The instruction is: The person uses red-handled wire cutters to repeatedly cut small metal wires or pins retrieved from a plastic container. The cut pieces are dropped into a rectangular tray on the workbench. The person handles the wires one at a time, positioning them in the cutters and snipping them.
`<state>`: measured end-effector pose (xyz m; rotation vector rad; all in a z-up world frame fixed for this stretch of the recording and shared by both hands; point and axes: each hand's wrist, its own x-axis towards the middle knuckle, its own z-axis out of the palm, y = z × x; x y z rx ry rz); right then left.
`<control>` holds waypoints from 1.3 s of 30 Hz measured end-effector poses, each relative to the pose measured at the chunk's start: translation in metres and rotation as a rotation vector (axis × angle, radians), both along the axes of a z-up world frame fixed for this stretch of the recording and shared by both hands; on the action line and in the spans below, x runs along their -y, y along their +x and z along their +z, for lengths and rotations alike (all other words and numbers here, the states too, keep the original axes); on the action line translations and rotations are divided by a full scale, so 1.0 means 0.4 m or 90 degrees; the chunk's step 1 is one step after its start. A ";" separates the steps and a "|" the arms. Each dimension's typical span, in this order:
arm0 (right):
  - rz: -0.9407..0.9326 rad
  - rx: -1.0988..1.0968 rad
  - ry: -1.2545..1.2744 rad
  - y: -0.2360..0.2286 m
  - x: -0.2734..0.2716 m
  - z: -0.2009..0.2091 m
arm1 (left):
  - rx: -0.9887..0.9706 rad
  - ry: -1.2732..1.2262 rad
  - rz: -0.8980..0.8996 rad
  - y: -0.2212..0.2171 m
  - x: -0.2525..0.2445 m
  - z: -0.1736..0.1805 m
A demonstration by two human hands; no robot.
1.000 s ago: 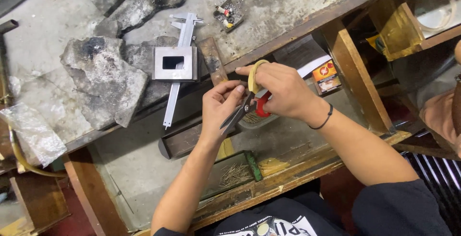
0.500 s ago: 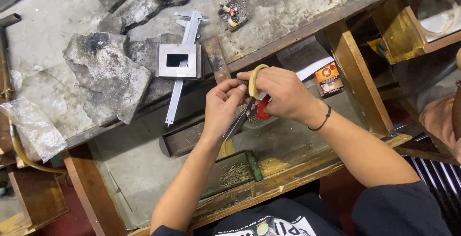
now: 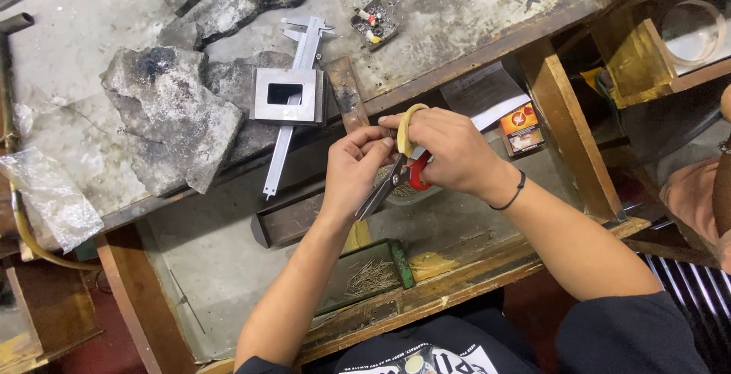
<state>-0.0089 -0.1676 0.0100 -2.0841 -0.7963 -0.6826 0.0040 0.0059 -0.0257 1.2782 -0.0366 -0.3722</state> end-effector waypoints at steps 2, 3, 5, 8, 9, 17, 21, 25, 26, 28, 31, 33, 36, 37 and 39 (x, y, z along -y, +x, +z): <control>-0.007 -0.001 0.006 0.001 0.001 -0.011 | -0.002 0.000 0.002 -0.002 0.001 0.022; -0.014 -0.002 0.013 0.002 0.001 -0.016 | -0.004 0.000 0.003 -0.004 0.001 0.033; -0.016 -0.002 0.015 0.003 0.003 -0.027 | -0.001 0.001 0.004 -0.002 -0.002 0.025; -0.022 -0.001 0.020 0.001 0.003 -0.027 | -0.003 -0.003 0.006 -0.005 0.001 0.025; -0.025 0.003 0.023 0.000 0.000 -0.024 | -0.007 -0.006 0.008 -0.007 0.001 0.028; -0.027 -0.001 0.016 -0.001 0.001 -0.003 | 0.031 0.053 -0.002 -0.002 -0.006 0.029; -0.032 0.018 0.000 -0.005 -0.004 -0.001 | 0.027 0.082 0.014 -0.002 -0.010 0.056; -0.034 0.034 -0.012 -0.005 0.001 0.001 | 0.021 0.105 0.007 -0.005 -0.009 0.085; -0.035 0.037 -0.016 -0.005 0.002 -0.005 | 0.015 0.105 0.007 -0.006 -0.009 0.085; -0.035 0.040 -0.020 -0.005 0.002 -0.016 | 0.008 0.105 0.008 -0.007 -0.010 0.081; -0.037 0.049 -0.027 -0.005 0.003 -0.019 | 0.026 0.137 -0.003 -0.007 -0.010 0.073; -0.037 0.036 -0.028 -0.007 0.001 -0.006 | 0.042 0.119 0.005 -0.009 -0.010 0.067; -0.040 0.033 -0.010 -0.010 -0.005 0.028 | 0.041 0.095 0.013 -0.013 -0.005 0.075; -0.039 0.033 -0.010 -0.009 -0.003 0.017 | 0.040 0.095 0.014 -0.013 -0.004 0.070; -0.037 0.039 -0.015 -0.007 0.004 -0.004 | 0.039 0.072 0.022 -0.013 0.001 0.061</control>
